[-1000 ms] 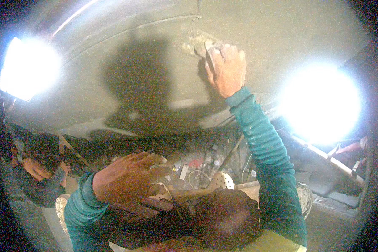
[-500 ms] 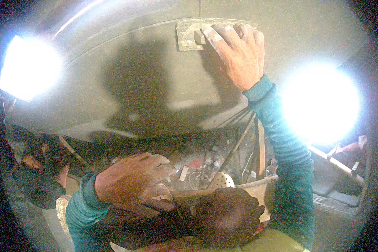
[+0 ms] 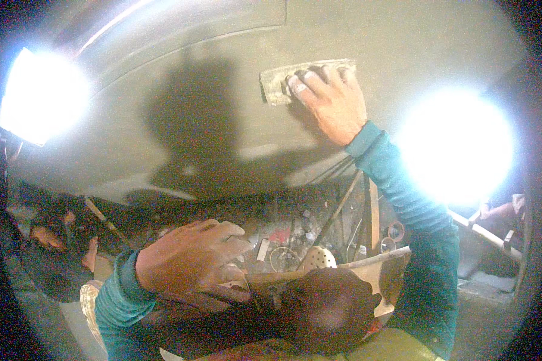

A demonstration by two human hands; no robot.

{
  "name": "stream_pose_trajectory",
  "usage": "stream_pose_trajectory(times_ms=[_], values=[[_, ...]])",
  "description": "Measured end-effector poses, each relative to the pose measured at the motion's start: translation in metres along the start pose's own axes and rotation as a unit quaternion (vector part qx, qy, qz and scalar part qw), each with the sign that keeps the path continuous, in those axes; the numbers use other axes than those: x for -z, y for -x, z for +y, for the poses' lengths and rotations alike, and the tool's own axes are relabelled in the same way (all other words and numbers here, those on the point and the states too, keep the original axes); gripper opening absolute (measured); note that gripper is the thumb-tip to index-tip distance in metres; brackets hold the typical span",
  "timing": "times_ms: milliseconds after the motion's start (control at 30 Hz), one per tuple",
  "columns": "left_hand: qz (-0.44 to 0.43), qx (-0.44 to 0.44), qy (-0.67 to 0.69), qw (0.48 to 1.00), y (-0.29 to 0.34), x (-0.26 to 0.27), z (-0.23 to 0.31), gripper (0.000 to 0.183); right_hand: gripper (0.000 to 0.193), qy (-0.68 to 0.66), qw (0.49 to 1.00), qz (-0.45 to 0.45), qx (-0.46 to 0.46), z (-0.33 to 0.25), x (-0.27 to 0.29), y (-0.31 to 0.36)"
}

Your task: The person uses a trowel to apply and smooth plaster on a ceiling. They repeatedly scoop plaster from a bucket and spread it evenly across the surface.

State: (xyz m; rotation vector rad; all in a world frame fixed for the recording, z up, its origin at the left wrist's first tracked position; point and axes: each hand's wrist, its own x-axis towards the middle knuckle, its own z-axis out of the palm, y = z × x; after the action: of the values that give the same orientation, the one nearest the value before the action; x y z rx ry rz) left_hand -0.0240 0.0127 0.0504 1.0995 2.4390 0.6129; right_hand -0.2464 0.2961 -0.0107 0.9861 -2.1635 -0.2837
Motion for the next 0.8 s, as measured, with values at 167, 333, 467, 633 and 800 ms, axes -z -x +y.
stream_pose_trajectory(times_ms=[167,333,467,633,800], values=[[-0.002,0.003,-0.007,1.000,0.000,-0.001,0.000,0.045,0.079,0.015,0.996,0.083,-0.033,0.016,0.022,-0.027],[0.002,-0.021,-0.021,1.000,-0.001,-0.005,-0.003,0.047,0.068,0.009,0.994,0.107,0.001,0.013,0.017,-0.044],[0.008,-0.011,-0.019,1.000,-0.001,-0.001,0.000,0.047,0.061,-0.012,0.999,-0.002,0.038,-0.016,-0.022,-0.015],[0.035,-0.008,-0.009,0.999,0.006,0.000,0.004,0.044,0.058,-0.022,1.000,-0.002,0.010,-0.016,-0.010,-0.002],[0.006,-0.028,-0.033,0.999,0.006,-0.003,0.001,0.041,0.077,0.006,0.995,0.092,-0.036,0.012,0.026,-0.035]])
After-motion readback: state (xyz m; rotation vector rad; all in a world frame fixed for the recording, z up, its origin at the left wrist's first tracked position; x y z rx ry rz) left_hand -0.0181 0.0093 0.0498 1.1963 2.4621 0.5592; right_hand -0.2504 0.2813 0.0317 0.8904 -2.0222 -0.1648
